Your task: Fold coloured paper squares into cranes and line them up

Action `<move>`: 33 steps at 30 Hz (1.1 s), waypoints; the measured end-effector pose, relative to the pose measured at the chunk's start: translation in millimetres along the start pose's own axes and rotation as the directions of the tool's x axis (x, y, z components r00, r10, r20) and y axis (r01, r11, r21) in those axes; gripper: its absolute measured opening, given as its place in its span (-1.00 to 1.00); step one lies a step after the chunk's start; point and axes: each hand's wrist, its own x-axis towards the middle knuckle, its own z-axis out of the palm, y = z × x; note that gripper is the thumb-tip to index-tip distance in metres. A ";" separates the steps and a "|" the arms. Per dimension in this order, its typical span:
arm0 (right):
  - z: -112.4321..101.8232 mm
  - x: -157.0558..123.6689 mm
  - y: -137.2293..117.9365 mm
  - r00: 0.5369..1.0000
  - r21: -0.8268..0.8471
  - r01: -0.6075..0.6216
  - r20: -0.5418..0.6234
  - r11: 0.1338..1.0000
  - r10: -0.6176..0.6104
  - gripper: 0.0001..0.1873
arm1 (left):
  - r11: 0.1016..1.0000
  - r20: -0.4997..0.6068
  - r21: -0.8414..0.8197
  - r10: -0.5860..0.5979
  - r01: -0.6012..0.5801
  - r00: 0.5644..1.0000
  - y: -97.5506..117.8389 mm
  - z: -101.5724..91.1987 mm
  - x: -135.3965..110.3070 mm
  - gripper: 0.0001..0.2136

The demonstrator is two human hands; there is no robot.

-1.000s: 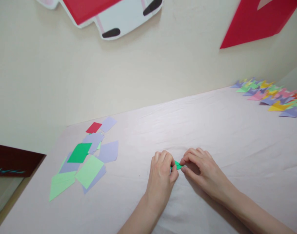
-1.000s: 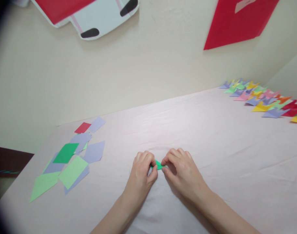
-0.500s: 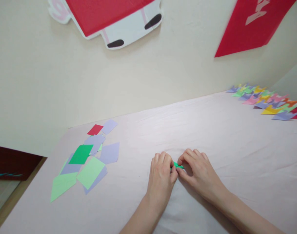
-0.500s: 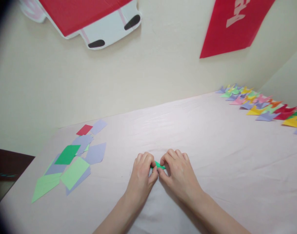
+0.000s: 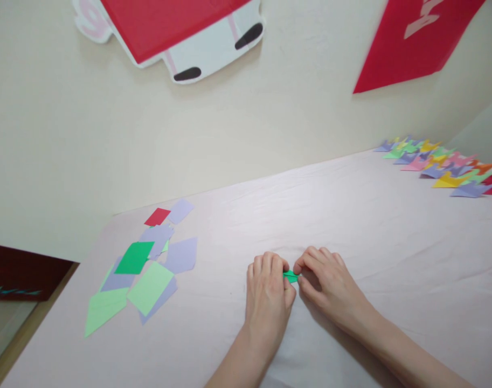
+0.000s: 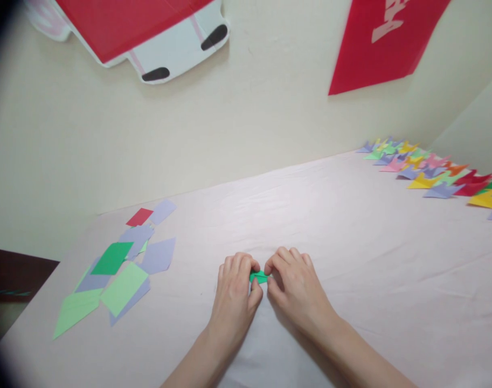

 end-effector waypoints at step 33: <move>4.7 -1.8 7.5 0.999 -0.016 0.000 -0.054 1.000 -0.001 -0.79 | 0.967 -0.140 -0.146 -0.229 0.209 0.963 8.2 4.5 -10.0 -0.66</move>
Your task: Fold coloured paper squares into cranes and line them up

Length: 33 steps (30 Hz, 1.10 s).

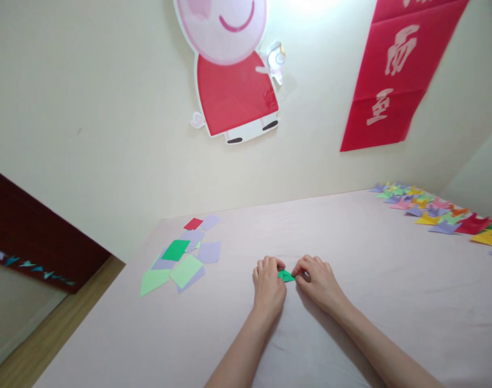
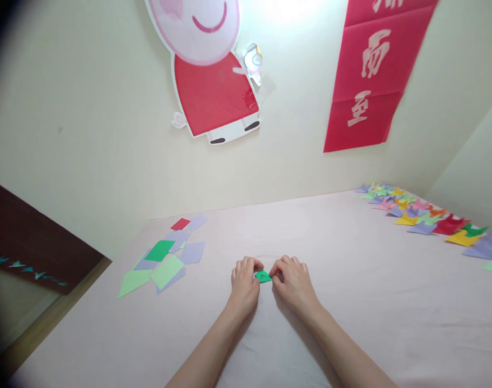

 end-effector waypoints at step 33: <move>20.6 54.7 -17.9 1.000 0.654 0.011 0.002 0.756 -0.016 -0.59 | 0.751 -0.071 -0.660 -0.029 -0.025 0.997 -32.0 -15.6 50.3 -0.78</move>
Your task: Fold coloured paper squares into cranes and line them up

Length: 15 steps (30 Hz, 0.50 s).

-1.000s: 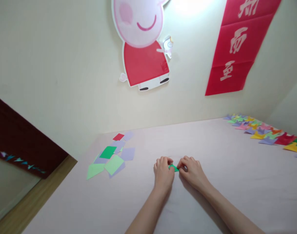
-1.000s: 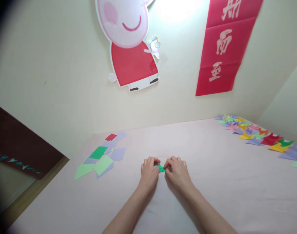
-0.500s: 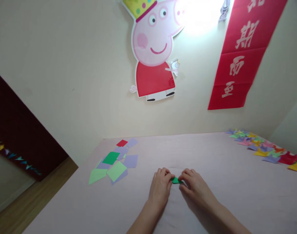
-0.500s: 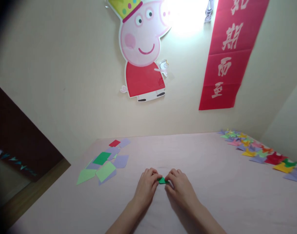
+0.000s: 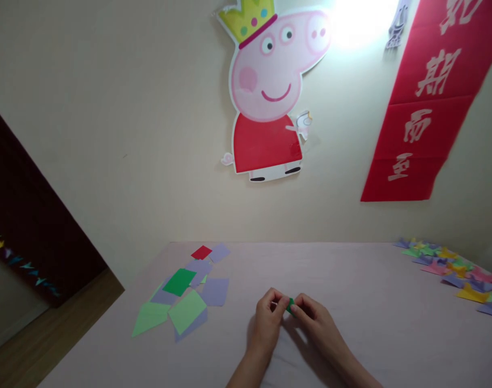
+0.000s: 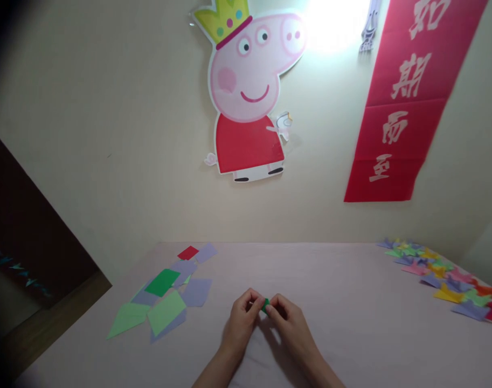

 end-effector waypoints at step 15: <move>2.5 -1.3 0.7 0.997 -0.189 -0.004 0.073 0.982 0.018 -0.66 | 0.966 -0.081 -0.253 -0.078 0.055 0.994 5.0 -0.7 5.1 -0.72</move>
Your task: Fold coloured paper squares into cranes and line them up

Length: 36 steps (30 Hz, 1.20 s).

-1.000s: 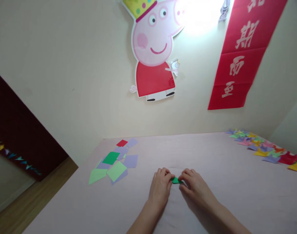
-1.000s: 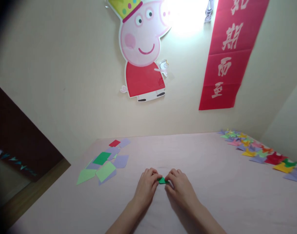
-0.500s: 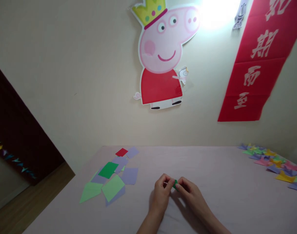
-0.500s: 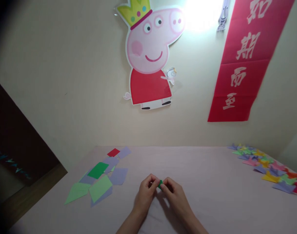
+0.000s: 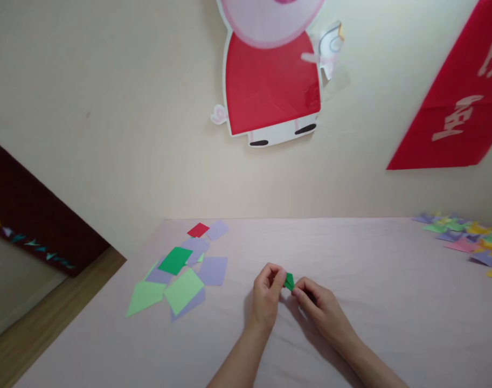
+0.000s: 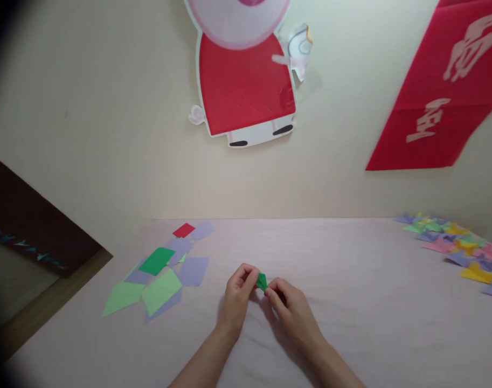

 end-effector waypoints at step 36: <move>-13.2 -1.5 2.2 0.941 -0.042 0.276 -0.193 0.960 -0.279 -0.86 | 0.689 0.263 0.575 0.356 -0.442 0.897 -1.1 1.5 -15.6 -0.91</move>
